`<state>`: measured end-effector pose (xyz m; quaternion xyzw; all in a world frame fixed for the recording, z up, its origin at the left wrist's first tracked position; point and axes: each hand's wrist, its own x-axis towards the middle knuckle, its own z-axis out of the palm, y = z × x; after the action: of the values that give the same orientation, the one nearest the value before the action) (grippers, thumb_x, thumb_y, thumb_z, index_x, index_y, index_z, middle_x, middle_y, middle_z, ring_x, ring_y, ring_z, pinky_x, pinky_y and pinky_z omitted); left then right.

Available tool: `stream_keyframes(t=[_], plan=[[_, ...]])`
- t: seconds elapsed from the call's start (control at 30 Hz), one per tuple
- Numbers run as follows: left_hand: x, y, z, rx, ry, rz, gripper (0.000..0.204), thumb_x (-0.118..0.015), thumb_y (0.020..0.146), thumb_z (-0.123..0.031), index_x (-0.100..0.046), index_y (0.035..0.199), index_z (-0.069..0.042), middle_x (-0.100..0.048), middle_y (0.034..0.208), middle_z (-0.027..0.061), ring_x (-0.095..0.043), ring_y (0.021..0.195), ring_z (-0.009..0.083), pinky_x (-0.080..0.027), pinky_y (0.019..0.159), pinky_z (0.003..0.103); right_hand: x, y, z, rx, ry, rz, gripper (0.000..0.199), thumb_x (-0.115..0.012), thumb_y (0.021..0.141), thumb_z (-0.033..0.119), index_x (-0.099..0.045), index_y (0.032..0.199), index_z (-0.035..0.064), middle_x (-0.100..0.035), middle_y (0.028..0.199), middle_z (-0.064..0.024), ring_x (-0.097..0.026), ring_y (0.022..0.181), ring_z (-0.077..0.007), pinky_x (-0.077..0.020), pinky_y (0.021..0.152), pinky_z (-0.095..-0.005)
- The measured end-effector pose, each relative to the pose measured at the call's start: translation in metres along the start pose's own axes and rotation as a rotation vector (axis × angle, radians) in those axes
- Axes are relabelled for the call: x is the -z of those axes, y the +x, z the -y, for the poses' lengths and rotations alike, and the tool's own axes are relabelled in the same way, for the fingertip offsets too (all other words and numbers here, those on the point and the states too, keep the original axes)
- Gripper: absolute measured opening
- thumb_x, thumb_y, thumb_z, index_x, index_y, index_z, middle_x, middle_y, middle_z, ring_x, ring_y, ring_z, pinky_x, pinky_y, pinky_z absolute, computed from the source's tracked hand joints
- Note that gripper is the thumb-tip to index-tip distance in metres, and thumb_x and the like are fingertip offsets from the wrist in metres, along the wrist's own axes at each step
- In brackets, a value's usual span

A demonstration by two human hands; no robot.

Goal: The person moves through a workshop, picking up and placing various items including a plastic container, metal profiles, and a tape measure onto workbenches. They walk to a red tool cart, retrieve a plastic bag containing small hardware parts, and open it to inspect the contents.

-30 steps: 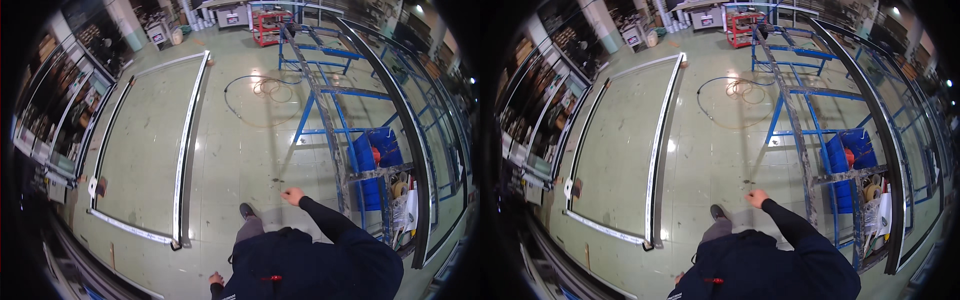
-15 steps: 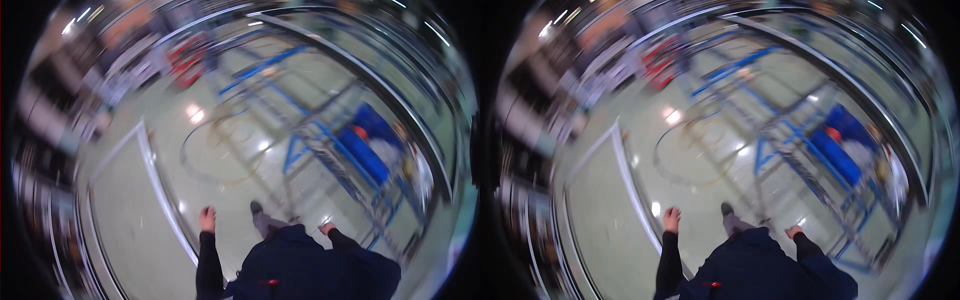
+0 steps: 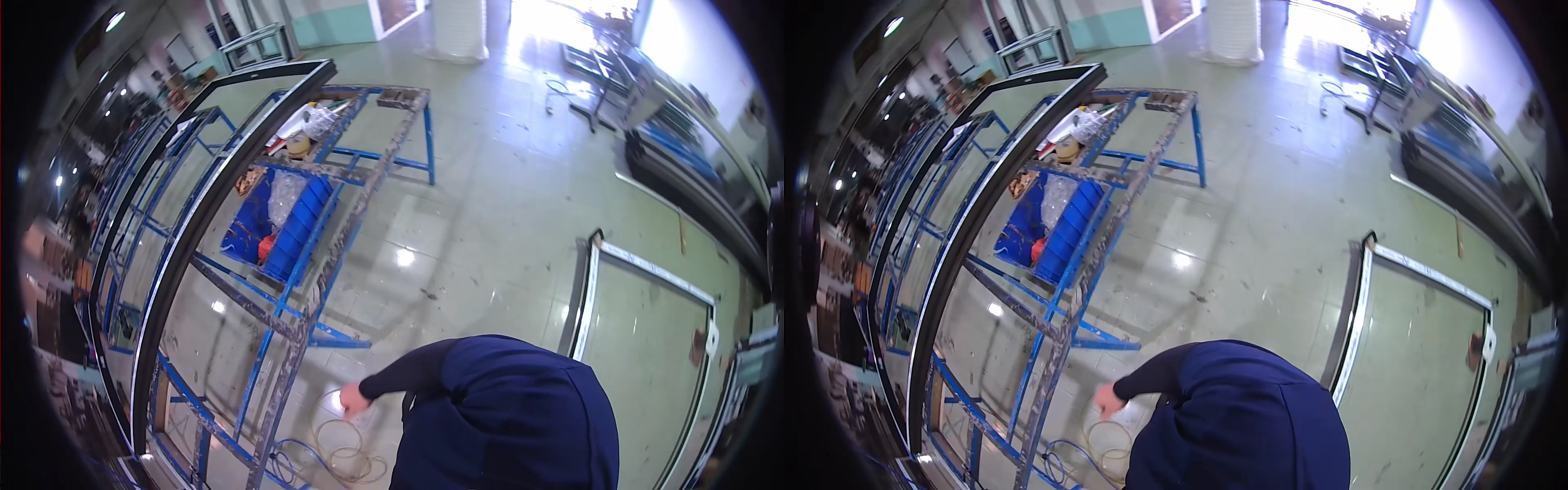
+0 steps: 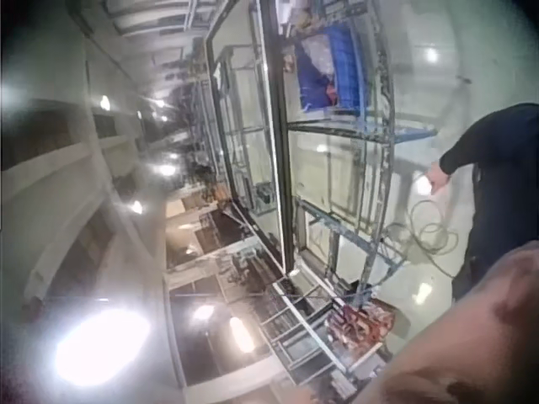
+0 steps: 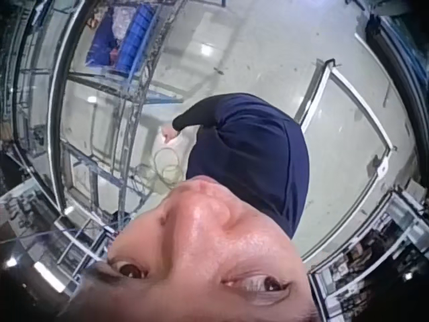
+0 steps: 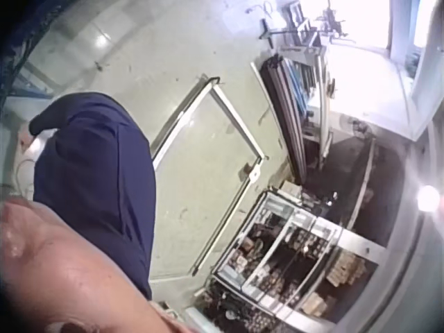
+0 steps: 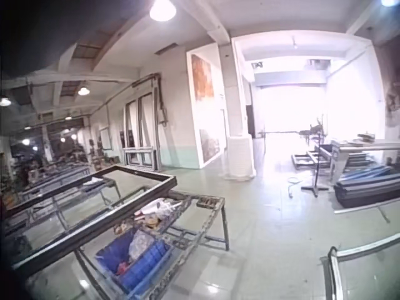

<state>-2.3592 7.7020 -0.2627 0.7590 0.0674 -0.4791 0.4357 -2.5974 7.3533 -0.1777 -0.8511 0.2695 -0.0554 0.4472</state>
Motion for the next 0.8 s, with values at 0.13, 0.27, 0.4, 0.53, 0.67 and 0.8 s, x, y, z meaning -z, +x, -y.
stream_keyframes(t=[0.13,0.27,0.4,0.53,0.67,0.8], plan=[[0.128,0.072,-0.061,0.003,0.004,0.078,0.064,-0.033,0.099,-0.054,-0.017,0.151,-0.020,-0.025,0.153,0.0071,-0.028,0.138,0.0307,-0.028,0.111,0.049,-0.036,-0.082,-0.064,-1.005,-0.211,-0.232,0.033,-0.063,0.080,0.034,-0.075,0.095,0.0083,-0.072,0.098,-0.0154,-0.069,0.094,-0.0361,-0.0547,0.076,-0.0493],[0.339,0.066,-0.177,-0.108,-0.008,-0.091,0.071,-0.028,0.099,-0.061,-0.009,0.156,-0.025,-0.016,0.161,0.0046,-0.020,0.146,0.0325,-0.022,0.117,0.051,-0.124,-0.112,-0.067,-1.180,-0.072,-0.145,0.034,-0.063,0.080,0.035,-0.075,0.096,0.0069,-0.072,0.102,-0.0180,-0.070,0.094,-0.0332,-0.0552,0.076,-0.0483],[0.362,0.216,-0.184,-0.591,0.129,0.160,0.049,-0.038,0.099,-0.041,-0.049,0.134,-0.008,-0.053,0.130,0.0159,-0.051,0.116,0.0311,-0.039,0.101,0.046,-0.215,-0.216,-0.001,-1.072,-0.041,-0.301,0.049,-0.048,0.095,0.045,-0.072,0.093,0.0026,-0.070,0.093,-0.0213,-0.068,0.092,-0.0339,-0.0518,0.079,-0.0477],[0.340,0.233,-0.117,-0.953,0.651,-0.398,0.024,-0.054,0.097,-0.025,-0.066,0.095,-0.005,-0.068,0.097,0.0124,-0.064,0.088,0.0250,-0.052,0.080,0.037,-0.308,-0.168,0.036,-0.931,-0.249,0.510,0.038,-0.047,0.098,0.035,-0.064,0.123,0.0111,-0.062,0.127,-0.0110,-0.059,0.114,-0.0295,-0.0462,0.098,-0.0420],[0.340,0.135,-0.076,-0.416,0.414,-0.140,0.060,-0.068,0.084,-0.048,-0.062,0.116,0.002,-0.068,0.109,0.0223,-0.065,0.104,0.0346,-0.051,0.091,0.041,-0.301,-0.008,0.045,-0.722,-0.336,0.741,0.044,-0.043,0.100,0.043,-0.068,0.112,0.0091,-0.068,0.110,-0.0096,-0.063,0.098,-0.0263,-0.0476,0.094,-0.0390],[0.458,0.056,0.054,0.052,-0.019,-0.510,0.050,-0.066,0.086,-0.042,-0.063,0.114,0.000,-0.069,0.105,0.0226,-0.067,0.098,0.0337,-0.052,0.086,0.042,-0.289,0.249,0.083,-0.437,-0.369,0.743,0.054,-0.040,0.101,0.050,-0.073,0.101,0.0071,-0.074,0.094,-0.0082,-0.068,0.081,-0.0231,-0.0490,0.089,-0.0361]])
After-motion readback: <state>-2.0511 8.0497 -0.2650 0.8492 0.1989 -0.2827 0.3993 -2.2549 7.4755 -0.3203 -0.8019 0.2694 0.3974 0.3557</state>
